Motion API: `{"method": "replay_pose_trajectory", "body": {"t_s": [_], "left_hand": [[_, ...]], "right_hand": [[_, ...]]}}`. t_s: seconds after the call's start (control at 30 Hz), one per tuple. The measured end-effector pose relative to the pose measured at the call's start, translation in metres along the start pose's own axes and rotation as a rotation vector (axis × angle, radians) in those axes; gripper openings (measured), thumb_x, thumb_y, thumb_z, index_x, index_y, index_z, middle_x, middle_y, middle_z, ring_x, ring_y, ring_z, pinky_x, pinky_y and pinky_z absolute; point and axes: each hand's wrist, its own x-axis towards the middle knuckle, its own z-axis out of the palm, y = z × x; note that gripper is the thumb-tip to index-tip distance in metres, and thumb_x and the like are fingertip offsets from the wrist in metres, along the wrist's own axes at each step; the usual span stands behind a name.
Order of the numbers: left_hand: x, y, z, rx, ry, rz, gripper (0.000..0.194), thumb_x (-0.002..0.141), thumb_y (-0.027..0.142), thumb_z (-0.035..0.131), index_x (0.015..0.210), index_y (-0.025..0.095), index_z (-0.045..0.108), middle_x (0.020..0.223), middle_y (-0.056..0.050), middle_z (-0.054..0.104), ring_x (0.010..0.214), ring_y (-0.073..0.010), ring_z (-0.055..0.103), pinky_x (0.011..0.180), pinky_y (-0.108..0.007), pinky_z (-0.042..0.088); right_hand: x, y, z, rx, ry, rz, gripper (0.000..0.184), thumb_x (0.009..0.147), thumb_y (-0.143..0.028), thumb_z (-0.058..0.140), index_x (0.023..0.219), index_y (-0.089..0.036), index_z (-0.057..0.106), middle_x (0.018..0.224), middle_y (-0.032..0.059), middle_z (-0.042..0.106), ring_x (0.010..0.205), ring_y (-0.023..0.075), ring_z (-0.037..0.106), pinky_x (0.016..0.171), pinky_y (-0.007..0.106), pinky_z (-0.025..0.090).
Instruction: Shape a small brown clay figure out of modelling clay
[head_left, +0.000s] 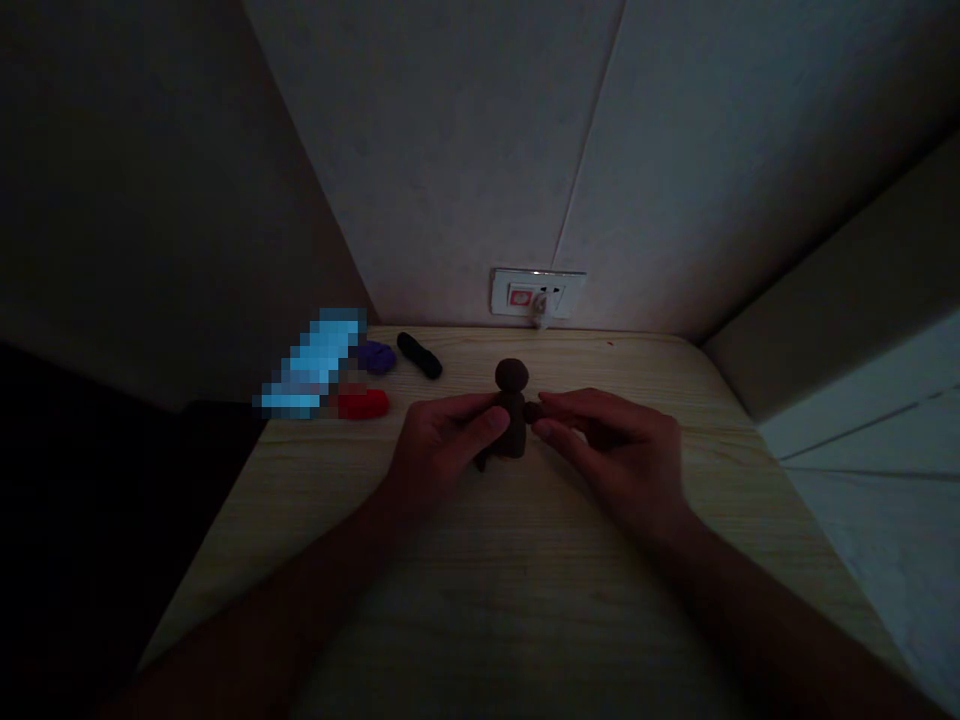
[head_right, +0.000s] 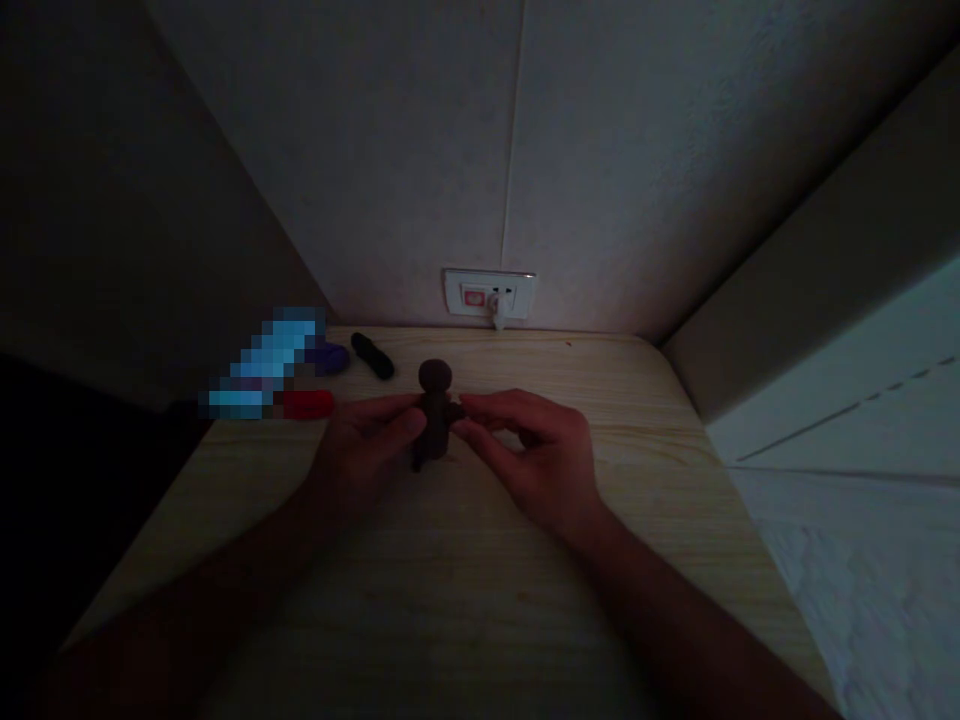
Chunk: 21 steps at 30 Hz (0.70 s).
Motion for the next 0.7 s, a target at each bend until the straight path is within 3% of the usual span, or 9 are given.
{"method": "replay_pose_trajectory", "body": {"t_s": [0.17, 0.53, 0.7], "left_hand": [[0.0006, -0.0005, -0.0016, -0.039, -0.051, -0.006, 0.029, 0.086, 0.042, 0.078, 0.093, 0.014, 0.083, 0.071, -0.006, 0.075, 0.058, -0.0132, 0.062, 0.052, -0.025, 0.046], [0.0006, -0.0029, -0.0046, 0.006, -0.076, 0.001, 0.029, 0.089, 0.042, 0.075, 0.096, 0.015, 0.082, 0.070, -0.006, 0.073, 0.059, -0.0138, 0.062, 0.054, -0.026, 0.045], [0.0010, -0.0030, -0.0046, -0.005, -0.056, -0.015, 0.029, 0.087, 0.042, 0.077, 0.093, 0.014, 0.082, 0.069, -0.005, 0.074, 0.057, -0.0125, 0.061, 0.052, -0.024, 0.044]], "right_hand": [[0.0017, -0.0043, -0.0051, -0.207, -0.086, -0.241, 0.026, 0.087, -0.019, 0.080, 0.108, -0.033, 0.081, 0.097, 0.0009, 0.083, 0.082, 0.0195, 0.077, 0.074, 0.035, 0.065], [0.0003, -0.0045, -0.0049, -0.258, -0.089, -0.267, 0.026, 0.087, -0.015, 0.079, 0.107, -0.032, 0.082, 0.096, -0.0003, 0.084, 0.080, 0.0191, 0.078, 0.073, 0.032, 0.065], [0.0020, -0.0026, -0.0072, -0.270, -0.125, -0.305, 0.031, 0.086, -0.017, 0.081, 0.115, -0.027, 0.079, 0.099, 0.0022, 0.083, 0.080, 0.0181, 0.078, 0.075, 0.031, 0.065]]}}
